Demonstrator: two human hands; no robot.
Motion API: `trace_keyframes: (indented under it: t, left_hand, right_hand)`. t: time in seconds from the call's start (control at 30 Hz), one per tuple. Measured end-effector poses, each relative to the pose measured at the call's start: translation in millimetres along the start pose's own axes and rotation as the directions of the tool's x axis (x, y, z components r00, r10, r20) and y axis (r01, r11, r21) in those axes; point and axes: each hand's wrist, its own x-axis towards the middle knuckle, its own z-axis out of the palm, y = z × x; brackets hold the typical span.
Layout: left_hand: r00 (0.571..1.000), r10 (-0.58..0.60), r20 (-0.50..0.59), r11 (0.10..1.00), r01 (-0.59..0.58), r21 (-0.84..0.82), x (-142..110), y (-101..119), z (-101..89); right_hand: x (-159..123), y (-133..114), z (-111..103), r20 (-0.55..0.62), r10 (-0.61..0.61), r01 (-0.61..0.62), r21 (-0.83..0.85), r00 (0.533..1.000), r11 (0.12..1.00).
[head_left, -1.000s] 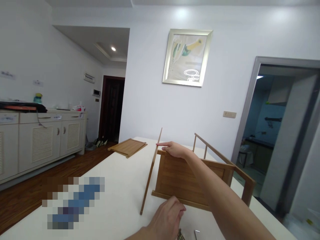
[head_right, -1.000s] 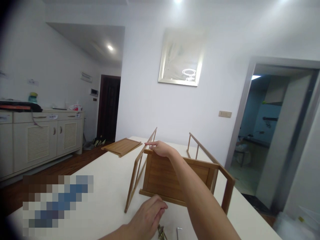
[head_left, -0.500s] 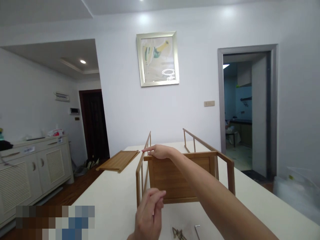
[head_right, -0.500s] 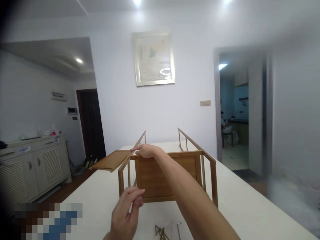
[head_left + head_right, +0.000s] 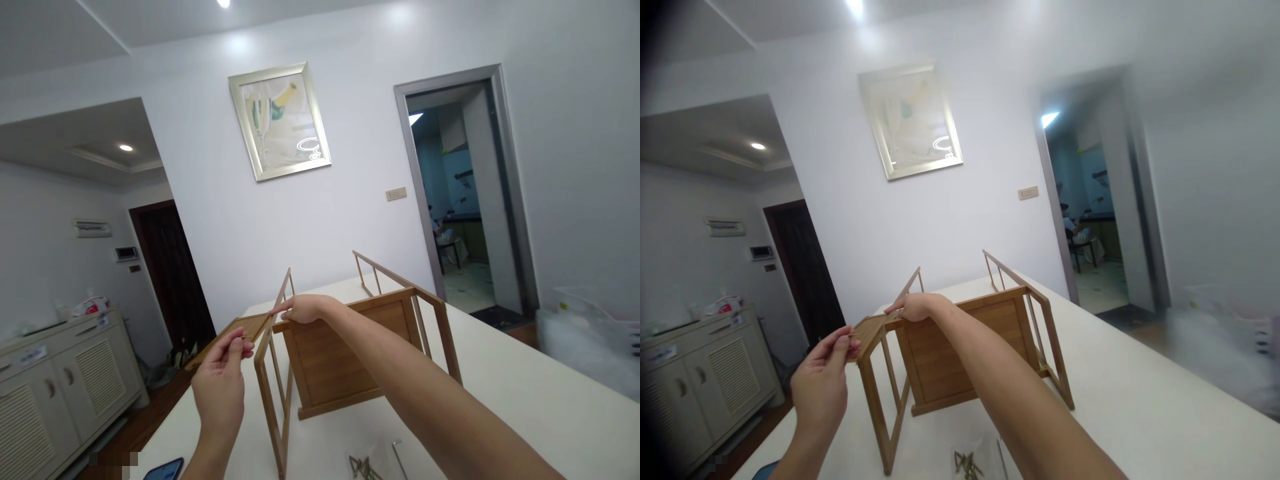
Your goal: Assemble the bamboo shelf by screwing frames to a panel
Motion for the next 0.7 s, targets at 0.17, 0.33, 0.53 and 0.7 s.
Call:
trace_keyframes:
  t: [0.17,0.33,0.53,0.7]
  left_hand:
    - [0.991,-0.13,0.044,0.977,0.135,-0.166,8,-26,12.7]
    - [0.966,-0.243,0.093,0.941,0.258,-0.221,2,-33,19.0]
    - [0.956,-0.282,0.08,0.924,0.293,-0.246,1,-36,20.3]
    - [0.947,-0.306,0.099,0.918,0.321,-0.234,1,-38,20.0]
  right_hand:
    - [1,0,0,0.053,0.011,-0.009,-0.048,0.999,0.999]
    - [2,0,0,0.071,0.007,-0.003,-0.061,0.997,0.998]
    - [0,-1,0,0.067,0.016,-0.012,-0.064,0.998,0.998]
    - [-1,-4,-1,0.054,0.022,-0.018,-0.064,0.998,0.998]
